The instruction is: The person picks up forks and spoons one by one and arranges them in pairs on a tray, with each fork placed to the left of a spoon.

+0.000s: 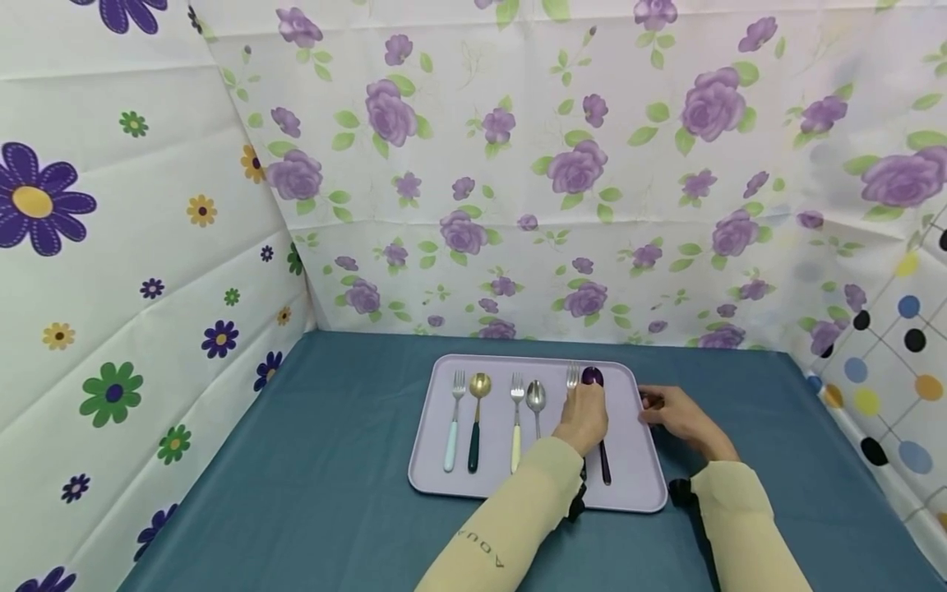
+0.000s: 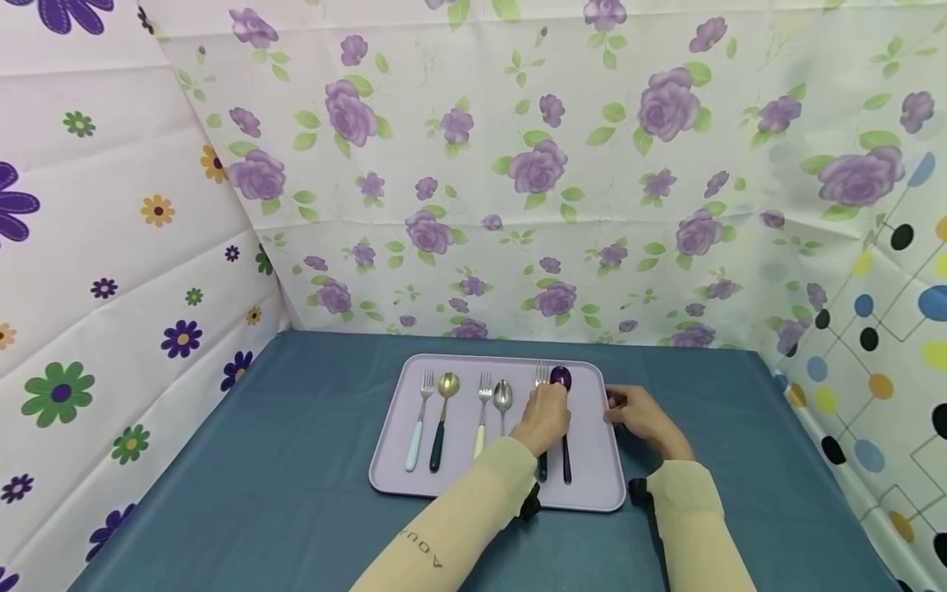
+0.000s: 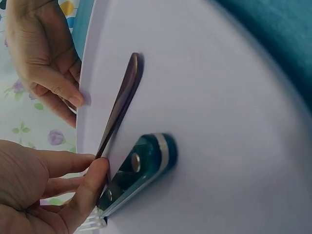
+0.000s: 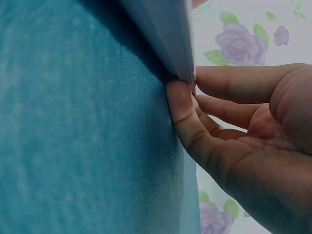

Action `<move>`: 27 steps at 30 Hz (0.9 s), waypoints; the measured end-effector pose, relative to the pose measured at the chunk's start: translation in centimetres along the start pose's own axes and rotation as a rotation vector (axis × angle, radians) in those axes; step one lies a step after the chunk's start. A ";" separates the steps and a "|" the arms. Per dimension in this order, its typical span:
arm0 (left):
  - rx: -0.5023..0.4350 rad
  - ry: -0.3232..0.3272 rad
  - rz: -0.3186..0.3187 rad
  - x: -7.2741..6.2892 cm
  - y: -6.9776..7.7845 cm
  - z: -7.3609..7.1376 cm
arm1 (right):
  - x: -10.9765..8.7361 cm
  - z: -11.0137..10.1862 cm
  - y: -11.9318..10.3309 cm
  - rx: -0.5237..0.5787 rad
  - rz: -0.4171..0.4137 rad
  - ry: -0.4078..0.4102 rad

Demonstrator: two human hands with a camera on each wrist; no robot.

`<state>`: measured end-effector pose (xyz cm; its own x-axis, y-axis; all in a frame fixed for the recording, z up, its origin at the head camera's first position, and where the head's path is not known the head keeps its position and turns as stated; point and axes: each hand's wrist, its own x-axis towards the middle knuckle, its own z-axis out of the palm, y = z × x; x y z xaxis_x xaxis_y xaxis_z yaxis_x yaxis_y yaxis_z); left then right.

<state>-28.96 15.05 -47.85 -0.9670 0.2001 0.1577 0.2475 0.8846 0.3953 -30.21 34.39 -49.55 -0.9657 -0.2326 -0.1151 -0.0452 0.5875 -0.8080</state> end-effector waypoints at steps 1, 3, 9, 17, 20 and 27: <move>-0.003 -0.002 0.001 0.0 0.0 -0.1 | 0.0 0.0 0.0 0.000 0.001 -0.001; -0.012 -0.003 0.012 -0.1 -0.1 -0.5 | 0.0 -0.2 0.0 -0.001 0.002 -0.001; -0.103 -0.021 0.060 -0.4 -0.9 -2.4 | -0.1 -1.0 0.2 0.007 -0.015 0.001; -0.183 -0.053 0.097 -0.5 -3.2 -3.9 | -0.9 -2.1 0.5 0.006 0.000 0.016; -0.204 -0.062 0.104 -0.5 -4.3 -4.5 | -1.1 -2.1 0.5 0.003 -0.009 0.030; -0.230 -0.046 0.113 -0.3 -6.9 -6.8 | -1.6 -2.8 0.2 -0.033 -0.004 0.033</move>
<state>-29.99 6.05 -44.50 -0.9329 0.3158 0.1732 0.3562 0.7375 0.5738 -29.39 37.05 -47.98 -0.9733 -0.2101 -0.0923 -0.0572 0.6118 -0.7890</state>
